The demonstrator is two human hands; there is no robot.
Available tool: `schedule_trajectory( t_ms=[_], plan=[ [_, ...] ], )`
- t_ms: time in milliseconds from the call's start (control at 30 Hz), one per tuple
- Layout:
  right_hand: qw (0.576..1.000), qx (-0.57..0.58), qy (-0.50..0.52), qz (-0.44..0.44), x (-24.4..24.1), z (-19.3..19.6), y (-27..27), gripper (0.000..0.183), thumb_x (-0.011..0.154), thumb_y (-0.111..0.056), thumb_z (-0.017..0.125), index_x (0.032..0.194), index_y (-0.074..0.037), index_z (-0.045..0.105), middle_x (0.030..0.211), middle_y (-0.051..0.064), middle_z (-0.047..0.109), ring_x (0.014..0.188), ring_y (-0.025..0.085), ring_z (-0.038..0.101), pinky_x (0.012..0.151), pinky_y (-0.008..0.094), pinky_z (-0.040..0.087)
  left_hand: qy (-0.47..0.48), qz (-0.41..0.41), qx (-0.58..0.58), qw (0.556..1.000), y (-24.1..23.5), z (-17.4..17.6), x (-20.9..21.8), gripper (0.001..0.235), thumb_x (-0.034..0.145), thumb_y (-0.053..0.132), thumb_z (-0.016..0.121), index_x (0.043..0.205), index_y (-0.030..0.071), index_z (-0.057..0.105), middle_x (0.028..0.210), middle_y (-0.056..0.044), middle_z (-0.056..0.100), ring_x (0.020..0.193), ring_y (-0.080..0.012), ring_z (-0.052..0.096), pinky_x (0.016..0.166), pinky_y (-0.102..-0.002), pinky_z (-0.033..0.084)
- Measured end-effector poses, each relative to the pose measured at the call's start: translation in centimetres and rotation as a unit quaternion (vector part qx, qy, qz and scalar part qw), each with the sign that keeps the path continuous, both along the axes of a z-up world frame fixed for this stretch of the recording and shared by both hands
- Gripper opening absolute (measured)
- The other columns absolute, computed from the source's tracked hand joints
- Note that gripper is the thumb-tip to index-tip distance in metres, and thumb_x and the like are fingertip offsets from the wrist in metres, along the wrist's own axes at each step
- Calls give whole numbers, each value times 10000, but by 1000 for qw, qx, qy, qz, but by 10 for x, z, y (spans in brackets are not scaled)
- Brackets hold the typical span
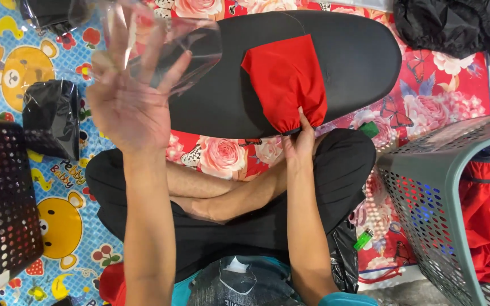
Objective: The person folds a red garment and places it into a clear plastic bag, then seals the bag. They then take a red fabric cover and stretch it over a black motorcycle seat cushion, smoothing it out and using a small green tool to adjust the fit.
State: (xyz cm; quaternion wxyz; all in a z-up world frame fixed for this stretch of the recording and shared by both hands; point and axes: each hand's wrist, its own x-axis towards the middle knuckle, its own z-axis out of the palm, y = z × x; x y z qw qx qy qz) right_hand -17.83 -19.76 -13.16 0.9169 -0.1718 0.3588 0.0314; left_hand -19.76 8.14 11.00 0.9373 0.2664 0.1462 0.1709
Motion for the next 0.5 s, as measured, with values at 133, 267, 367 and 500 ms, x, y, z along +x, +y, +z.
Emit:
schedule_trajectory(
  t_ms=[133,267,367,500],
  plan=[
    [1000,-11,16,1,-1,9,4,274,1001,-61,574,1218,92,642,1211,164,683,997,208,689,871,278,602,-153,-13,70,986,9,-41,-9,208,1038,285,466,1088,197,648,1711,-79,378,1634,-374,385,1270,-685,452],
    [996,37,64,-59,1,-5,3,146,912,35,722,1050,83,716,1028,279,736,975,384,745,922,539,622,29,118,33,992,22,-131,-22,241,927,406,621,797,206,587,1464,-84,574,1429,-431,508,1209,-727,428],
    [996,24,67,-48,2,-9,3,155,907,26,736,1054,74,724,1036,275,740,978,384,750,918,532,620,151,109,96,978,21,-191,-53,612,1041,538,402,1405,48,452,1583,-272,319,1462,-501,366,1211,-653,355],
    [996,21,76,-47,2,-7,5,170,911,33,724,1074,78,710,1041,270,737,978,389,744,919,542,617,258,197,92,941,-6,-214,-71,152,1057,226,512,1194,173,473,1118,-235,708,1030,-545,717,878,-665,623]
  ],
)
